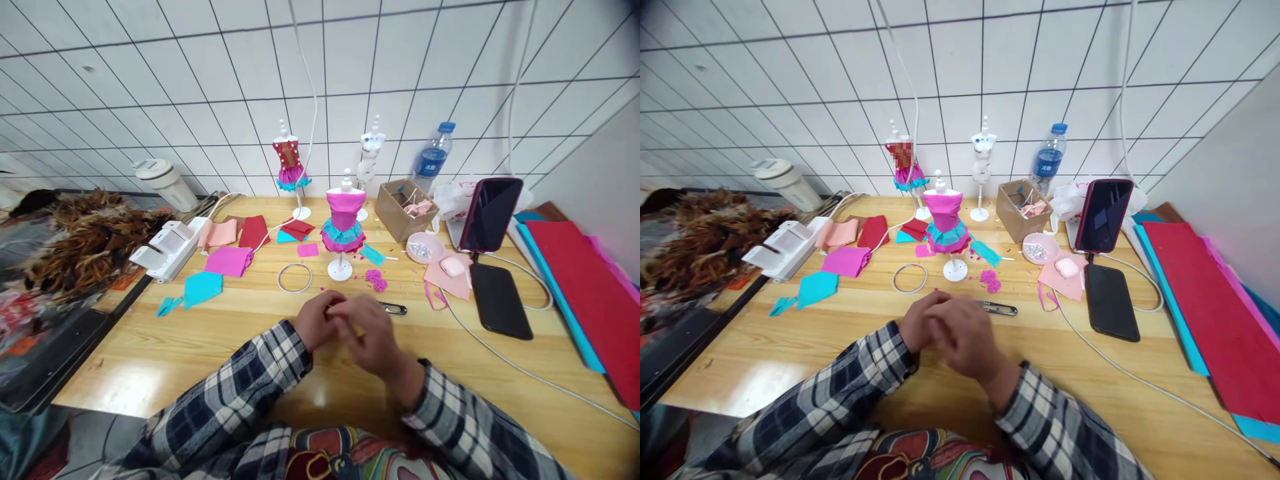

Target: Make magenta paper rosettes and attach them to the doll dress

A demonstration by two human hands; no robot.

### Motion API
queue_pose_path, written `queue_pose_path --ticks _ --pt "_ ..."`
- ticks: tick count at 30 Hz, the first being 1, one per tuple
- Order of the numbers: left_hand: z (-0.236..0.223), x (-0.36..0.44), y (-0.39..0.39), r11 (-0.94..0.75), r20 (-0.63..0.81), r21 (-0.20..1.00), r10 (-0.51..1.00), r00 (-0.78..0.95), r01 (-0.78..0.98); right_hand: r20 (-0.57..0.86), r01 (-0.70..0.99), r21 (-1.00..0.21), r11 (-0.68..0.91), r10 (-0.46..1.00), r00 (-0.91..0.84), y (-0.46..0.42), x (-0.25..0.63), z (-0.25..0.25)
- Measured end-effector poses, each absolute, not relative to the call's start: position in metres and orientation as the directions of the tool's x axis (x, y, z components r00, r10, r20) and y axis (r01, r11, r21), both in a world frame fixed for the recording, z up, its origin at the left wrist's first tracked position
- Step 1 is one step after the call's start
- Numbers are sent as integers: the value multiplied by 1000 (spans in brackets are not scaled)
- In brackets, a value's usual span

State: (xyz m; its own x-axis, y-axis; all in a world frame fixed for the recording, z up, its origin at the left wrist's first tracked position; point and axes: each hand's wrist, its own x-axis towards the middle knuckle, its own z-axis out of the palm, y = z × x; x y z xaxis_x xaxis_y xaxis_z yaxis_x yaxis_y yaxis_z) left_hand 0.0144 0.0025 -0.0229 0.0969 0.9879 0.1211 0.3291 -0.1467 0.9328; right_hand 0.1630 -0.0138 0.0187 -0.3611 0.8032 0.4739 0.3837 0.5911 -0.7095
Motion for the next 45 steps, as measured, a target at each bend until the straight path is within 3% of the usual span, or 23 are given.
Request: queue_pose_path --ticks 2,7,15,26,32,37,41,45 --pt "-23 11 4 -145 103 942 983 152 301 401 493 -757 429 901 -168 -7 190 8" --pt "-28 9 6 -116 73 969 978 195 217 147 470 -843 261 953 -266 5 207 -11" --pt "-26 10 3 -138 60 945 964 259 295 75 547 -790 276 930 -360 5 197 -10" --pt "-21 12 3 -27 1 995 964 265 94 -18 590 -778 215 932 -363 5 196 -14" --pt "-15 8 8 133 -108 987 963 245 -88 -16 448 -877 172 922 -386 4 196 -17" --pt "-16 2 15 169 -138 967 977 163 -190 -120 129 -988 -84 943 -311 5 197 -15" --pt "-20 -1 16 173 -145 965 978 152 -195 -245 -66 -957 -281 911 -331 7 199 -11" --pt "-23 -2 16 184 -155 966 975 161 -184 -311 -127 -922 -367 894 -323 6 201 -9"
